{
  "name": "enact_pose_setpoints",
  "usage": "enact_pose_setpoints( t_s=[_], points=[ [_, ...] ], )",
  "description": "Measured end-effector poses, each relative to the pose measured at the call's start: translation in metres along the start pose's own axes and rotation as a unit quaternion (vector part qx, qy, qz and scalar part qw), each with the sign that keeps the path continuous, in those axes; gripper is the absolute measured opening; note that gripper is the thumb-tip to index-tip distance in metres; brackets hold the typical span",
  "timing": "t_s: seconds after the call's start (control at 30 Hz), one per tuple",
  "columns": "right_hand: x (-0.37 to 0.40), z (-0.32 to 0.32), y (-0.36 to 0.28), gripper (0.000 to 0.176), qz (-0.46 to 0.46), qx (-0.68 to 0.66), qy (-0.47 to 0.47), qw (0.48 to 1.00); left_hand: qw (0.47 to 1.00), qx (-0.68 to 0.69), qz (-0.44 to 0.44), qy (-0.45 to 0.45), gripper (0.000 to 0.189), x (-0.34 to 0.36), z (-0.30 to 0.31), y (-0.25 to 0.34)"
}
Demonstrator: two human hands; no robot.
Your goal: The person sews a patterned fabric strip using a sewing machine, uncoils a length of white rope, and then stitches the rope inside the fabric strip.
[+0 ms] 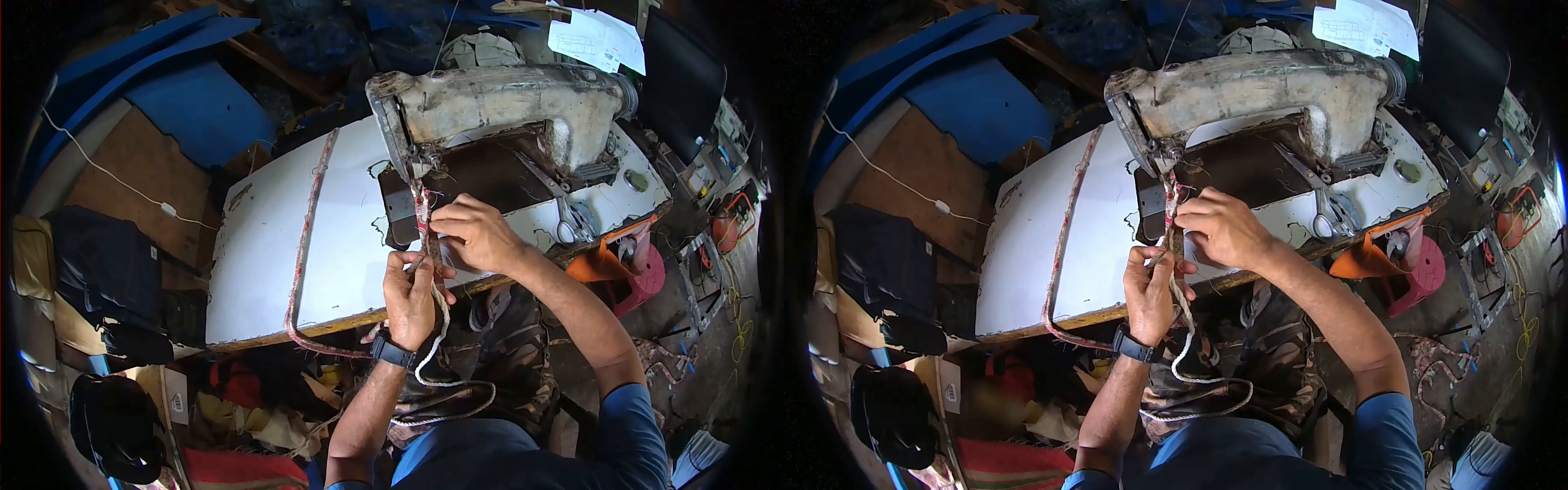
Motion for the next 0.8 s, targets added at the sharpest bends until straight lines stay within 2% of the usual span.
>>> enact_pose_setpoints(
  t_s=[0.07,0.13,0.27,0.37,0.47,0.57,0.6,0.7,0.8],
  points=[
    [-0.005,-0.008,0.0,0.026,0.015,0.028,-0.051,0.998,1.0,-0.002,0.005,-0.004,0.012,-0.001,-0.001,0.001],
    [-0.01,-0.009,-0.001,0.029,0.02,0.052,-0.048,0.997,1.0,0.004,0.007,0.0,0.012,0.0,-0.002,0.0],
    [-0.01,-0.014,-0.001,0.035,0.031,0.078,-0.058,0.995,0.996,-0.078,0.033,-0.032,0.011,0.002,-0.005,0.003],
    [-0.006,-0.022,0.012,0.039,0.007,0.062,-0.068,0.996,0.992,-0.116,0.035,-0.041,0.01,0.003,-0.008,0.003],
    [-0.008,-0.017,0.007,0.031,0.051,0.091,-0.03,0.994,0.985,-0.164,0.022,-0.055,0.008,0.002,-0.008,0.006],
    [-0.015,-0.004,-0.006,0.021,0.058,0.103,0.023,0.993,0.978,-0.196,0.03,-0.069,0.008,0.0,-0.007,0.006],
    [-0.015,-0.002,-0.012,0.017,0.073,0.114,0.032,0.99,0.978,-0.196,0.028,-0.069,0.008,0.0,-0.007,0.008],
    [-0.005,-0.005,-0.015,0.021,0.115,0.101,0.004,0.988,0.984,-0.166,0.037,-0.06,0.008,0.002,-0.01,0.012],
    [0.003,0.002,-0.029,0.022,0.095,0.085,0.008,0.992,0.995,-0.074,0.04,-0.051,0.008,0.003,-0.013,0.011]
  ],
)
Point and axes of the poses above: each hand's wrist, its own x-axis away from the middle knuckle, its own z-axis out of the back of the hand, y = z × x, the point moved 7 cm from there along -x, towards the middle knuckle, and after that the axes turned 2 degrees about z, right-handed, at the moved point
